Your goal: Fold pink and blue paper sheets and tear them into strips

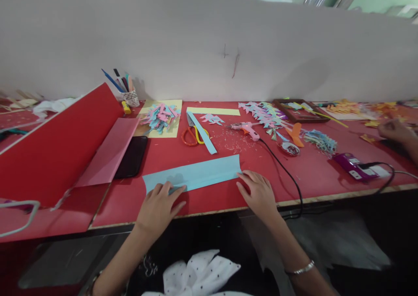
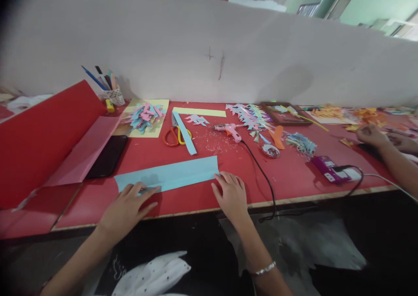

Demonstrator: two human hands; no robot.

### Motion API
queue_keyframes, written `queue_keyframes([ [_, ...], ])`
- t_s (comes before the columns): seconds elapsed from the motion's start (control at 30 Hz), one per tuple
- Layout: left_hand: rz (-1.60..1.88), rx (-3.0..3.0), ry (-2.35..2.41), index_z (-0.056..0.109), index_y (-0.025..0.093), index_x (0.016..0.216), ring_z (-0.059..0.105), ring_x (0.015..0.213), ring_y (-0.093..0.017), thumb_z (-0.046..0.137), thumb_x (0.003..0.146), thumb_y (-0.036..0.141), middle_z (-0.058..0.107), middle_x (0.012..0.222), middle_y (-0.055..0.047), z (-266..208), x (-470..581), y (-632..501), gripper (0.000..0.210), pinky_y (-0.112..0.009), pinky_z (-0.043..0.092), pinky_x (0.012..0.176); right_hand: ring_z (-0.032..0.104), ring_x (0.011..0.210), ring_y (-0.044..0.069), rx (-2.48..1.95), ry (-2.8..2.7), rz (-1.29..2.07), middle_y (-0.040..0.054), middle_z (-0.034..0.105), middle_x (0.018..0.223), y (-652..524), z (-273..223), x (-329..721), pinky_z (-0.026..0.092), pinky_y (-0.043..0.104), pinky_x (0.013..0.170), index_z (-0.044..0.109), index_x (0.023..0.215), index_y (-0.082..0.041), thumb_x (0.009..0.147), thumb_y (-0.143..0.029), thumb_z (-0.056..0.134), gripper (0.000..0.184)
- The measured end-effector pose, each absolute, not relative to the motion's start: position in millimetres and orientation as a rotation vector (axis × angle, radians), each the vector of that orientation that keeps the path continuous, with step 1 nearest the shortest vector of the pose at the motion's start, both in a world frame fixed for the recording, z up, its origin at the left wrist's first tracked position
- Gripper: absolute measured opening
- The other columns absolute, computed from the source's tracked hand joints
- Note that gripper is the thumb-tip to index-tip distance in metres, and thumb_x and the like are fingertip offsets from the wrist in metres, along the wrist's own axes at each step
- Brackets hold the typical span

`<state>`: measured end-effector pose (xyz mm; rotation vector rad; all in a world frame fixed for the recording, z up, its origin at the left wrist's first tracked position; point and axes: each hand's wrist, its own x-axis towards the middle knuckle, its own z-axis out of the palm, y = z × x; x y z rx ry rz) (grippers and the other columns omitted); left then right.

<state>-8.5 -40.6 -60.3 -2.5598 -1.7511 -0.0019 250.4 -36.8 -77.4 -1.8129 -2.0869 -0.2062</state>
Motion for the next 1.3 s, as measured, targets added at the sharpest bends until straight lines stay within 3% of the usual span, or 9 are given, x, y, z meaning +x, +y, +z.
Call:
queue_keyframes([
  [0.1,0.023,-2.715,-1.522,0.06,0.024,0.099,0.056,0.08,-0.018,0.042,0.082,0.016,0.06,0.087,-0.004,-57,-14,-24,0.026,-0.03,0.044,0.069,0.051,0.094,0.023,-1.788,-2.152,-0.248,0.0092,0.059,0.099,-31,-72,242,0.027,0.046,0.091,0.061,0.094,-0.018,0.081,-0.028,0.044,0.024],
  [0.2,0.045,-2.765,-1.31,0.061,0.019,0.086,0.058,0.079,-0.018,0.041,0.081,0.01,0.062,0.084,-0.004,-57,-12,-14,0.023,-0.03,0.044,0.07,0.049,0.096,0.022,-1.603,-2.349,-0.151,0.009,0.057,0.103,-25,-68,220,0.03,0.044,0.089,0.058,0.1,-0.019,0.08,-0.027,0.049,0.024],
  [0.3,-0.016,-2.746,-1.305,0.06,0.017,0.08,0.059,0.077,-0.019,0.049,0.08,0.021,0.063,0.08,-0.004,-59,-6,-10,0.012,-0.03,0.045,0.068,0.05,0.092,0.019,-1.398,-2.591,0.019,0.0063,0.058,0.1,-17,-66,195,0.039,0.031,0.078,0.058,0.099,-0.02,0.08,-0.022,0.049,0.021],
  [0.4,-0.105,-2.766,-1.38,0.058,0.017,0.084,0.058,0.08,-0.019,0.057,0.074,0.028,0.062,0.086,-0.005,-60,-1,-9,0.015,-0.03,0.046,0.069,0.051,0.086,0.018,-1.358,-2.697,0.033,0.004,0.059,0.09,-8,-66,180,0.039,0.028,0.07,0.059,0.091,-0.02,0.082,-0.019,0.047,0.015],
  [0.6,-0.052,-2.833,-1.458,0.056,0.016,0.085,0.057,0.084,-0.02,0.053,0.076,0.016,0.06,0.085,-0.005,-59,7,-6,0.01,-0.031,0.046,0.07,0.051,0.081,0.016,-1.35,-2.732,0.112,0.0041,0.057,0.085,-2,-59,175,0.037,0.026,0.069,0.057,0.088,-0.016,0.083,-0.016,0.045,0.013],
  [0.7,-0.204,-2.895,-1.427,0.053,0.016,0.09,0.055,0.09,-0.02,0.054,0.074,0.015,0.059,0.092,-0.006,-62,9,-3,0.016,-0.032,0.045,0.075,0.05,0.082,0.017,-1.336,-2.733,0.111,0.0052,0.057,0.085,-4,-57,170,0.036,0.028,0.071,0.056,0.084,-0.015,0.081,-0.021,0.047,0.012],
  [0.83,-0.351,-2.991,-1.413,0.051,0.017,0.076,0.055,0.075,-0.017,0.048,0.078,0.016,0.058,0.077,-0.002,-69,8,-1,0.004,-0.029,0.044,0.066,0.051,0.079,0.018,-1.307,-2.789,0.058,0.006,0.058,0.082,-5,-61,164,0.034,0.029,0.068,0.056,0.083,-0.014,0.08,-0.02,0.043,0.014],
  [1.03,-0.485,-3.113,-1.45,0.047,0.018,0.064,0.048,0.063,-0.013,0.045,0.078,0.014,0.052,0.066,0.002,-71,5,3,0.015,-0.023,0.037,0.058,0.051,0.078,0.016,-1.191,-2.914,0.07,0.0047,0.059,0.079,-1,-61,170,0.031,0.027,0.061,0.058,0.082,-0.016,0.079,-0.017,0.042,0.016],
  [1.3,-0.493,-3.214,-1.466,0.044,0.018,0.059,0.043,0.058,-0.011,0.042,0.081,0.027,0.047,0.06,0.003,-69,2,8,0.024,-0.022,0.031,0.054,0.048,0.073,0.014,-1.063,-3.026,0.07,0.0025,0.058,0.075,9,-56,199,0.029,0.026,0.062,0.059,0.074,-0.017,0.076,-0.016,0.046,0.013],
])
